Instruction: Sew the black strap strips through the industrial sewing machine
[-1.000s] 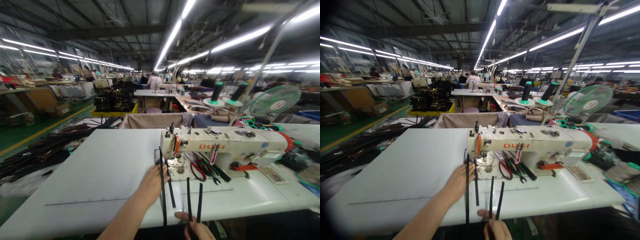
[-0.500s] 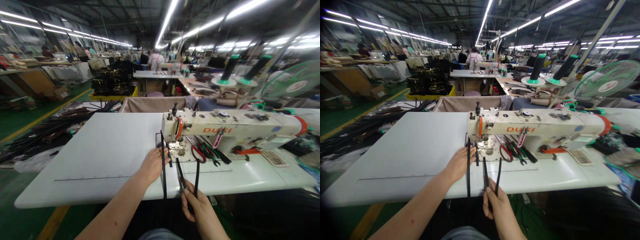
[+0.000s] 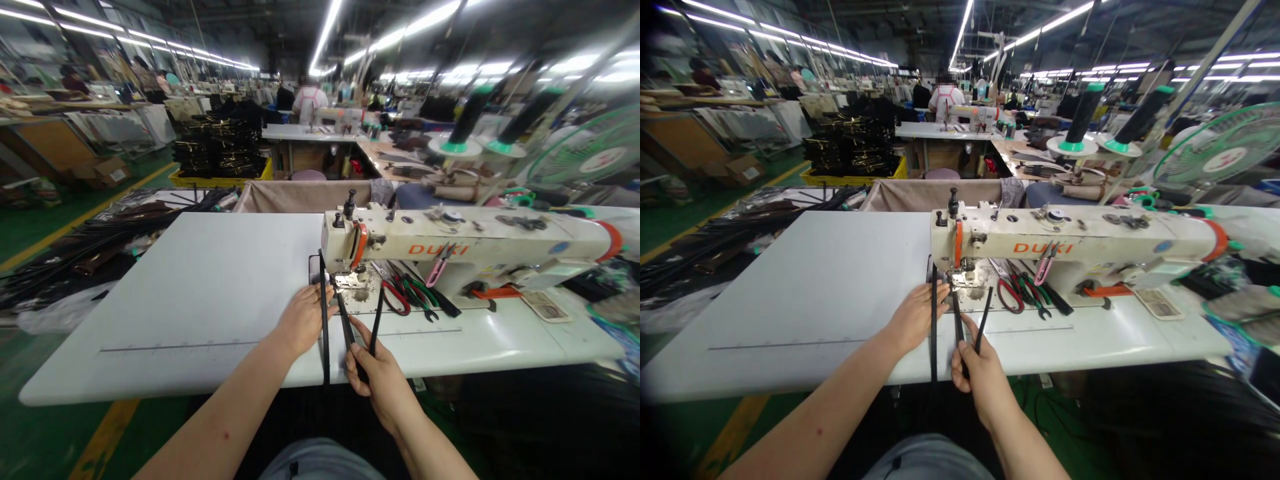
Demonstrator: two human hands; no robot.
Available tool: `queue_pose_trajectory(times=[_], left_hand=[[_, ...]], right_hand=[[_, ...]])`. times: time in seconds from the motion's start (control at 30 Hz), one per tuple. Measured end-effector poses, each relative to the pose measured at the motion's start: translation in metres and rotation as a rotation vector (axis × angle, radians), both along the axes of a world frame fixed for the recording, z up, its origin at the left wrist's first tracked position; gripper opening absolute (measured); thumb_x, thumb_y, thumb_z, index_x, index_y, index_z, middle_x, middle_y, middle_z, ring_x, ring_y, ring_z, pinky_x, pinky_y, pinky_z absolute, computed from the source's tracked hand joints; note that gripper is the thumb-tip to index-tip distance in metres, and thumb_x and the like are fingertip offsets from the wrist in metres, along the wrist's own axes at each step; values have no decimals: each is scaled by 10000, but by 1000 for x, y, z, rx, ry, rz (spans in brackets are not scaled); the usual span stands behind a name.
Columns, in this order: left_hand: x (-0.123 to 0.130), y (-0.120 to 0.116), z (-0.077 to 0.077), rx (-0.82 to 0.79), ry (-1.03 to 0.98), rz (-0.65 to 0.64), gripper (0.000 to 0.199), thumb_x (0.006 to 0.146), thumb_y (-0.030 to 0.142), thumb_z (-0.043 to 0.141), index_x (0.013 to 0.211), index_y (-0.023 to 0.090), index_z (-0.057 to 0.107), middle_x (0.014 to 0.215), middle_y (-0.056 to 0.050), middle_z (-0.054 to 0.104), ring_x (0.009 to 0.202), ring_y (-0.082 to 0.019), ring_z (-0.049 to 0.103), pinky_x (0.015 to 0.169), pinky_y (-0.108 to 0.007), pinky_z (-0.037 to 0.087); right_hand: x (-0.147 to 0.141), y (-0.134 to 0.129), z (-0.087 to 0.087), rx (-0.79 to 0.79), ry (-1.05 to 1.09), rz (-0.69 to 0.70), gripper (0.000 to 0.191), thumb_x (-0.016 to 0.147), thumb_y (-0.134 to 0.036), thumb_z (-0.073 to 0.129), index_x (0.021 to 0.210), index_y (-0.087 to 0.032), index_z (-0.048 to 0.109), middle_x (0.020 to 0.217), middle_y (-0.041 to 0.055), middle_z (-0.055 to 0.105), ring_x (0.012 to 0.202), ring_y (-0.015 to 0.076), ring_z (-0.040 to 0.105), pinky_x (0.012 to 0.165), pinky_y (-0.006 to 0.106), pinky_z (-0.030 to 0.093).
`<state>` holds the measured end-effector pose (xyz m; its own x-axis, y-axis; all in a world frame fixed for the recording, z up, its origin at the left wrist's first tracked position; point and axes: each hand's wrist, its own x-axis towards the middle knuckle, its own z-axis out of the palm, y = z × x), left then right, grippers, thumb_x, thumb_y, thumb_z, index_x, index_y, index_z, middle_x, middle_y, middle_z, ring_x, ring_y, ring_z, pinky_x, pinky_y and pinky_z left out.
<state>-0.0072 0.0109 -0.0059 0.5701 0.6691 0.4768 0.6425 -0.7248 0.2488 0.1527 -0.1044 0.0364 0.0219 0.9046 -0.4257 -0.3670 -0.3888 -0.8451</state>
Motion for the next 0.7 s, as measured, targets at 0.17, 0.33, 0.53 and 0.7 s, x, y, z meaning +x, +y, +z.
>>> queue_pose_trajectory(times=[0.17,0.33,0.53,0.7], left_hand=[[0,0,2,-12,-32,-3,347,1042,310,454,1326,161,587,1338,-125,655,1318,-268,562,1107,-486,466],[0,-1,5,-30,-29,-3,354,1047,322,450,1333,160,580,1340,-124,653,1330,-259,548,1111,-477,457],[0,-2,5,-27,5,8,364,1048,314,446,1336,128,569,1360,-144,637,1340,-272,539,1117,-478,448],[0,-1,4,-16,-19,9,356,1044,313,457,1332,135,569,1342,-145,648,1331,-277,548,1109,-487,461]], right_hand=[[-1,10,0,-39,32,16,835,749,-383,716,1486,-200,368,556,-65,562,418,101,438,403,192,149],[-5,13,2,-11,19,8,738,797,-335,670,1462,-174,395,570,-53,566,423,100,453,395,184,154],[-8,17,1,23,19,26,677,832,-301,618,1454,-154,393,583,-52,563,426,98,454,392,181,170],[-11,24,1,41,25,13,659,815,-312,630,1426,-162,431,589,-48,571,422,98,456,391,184,163]])
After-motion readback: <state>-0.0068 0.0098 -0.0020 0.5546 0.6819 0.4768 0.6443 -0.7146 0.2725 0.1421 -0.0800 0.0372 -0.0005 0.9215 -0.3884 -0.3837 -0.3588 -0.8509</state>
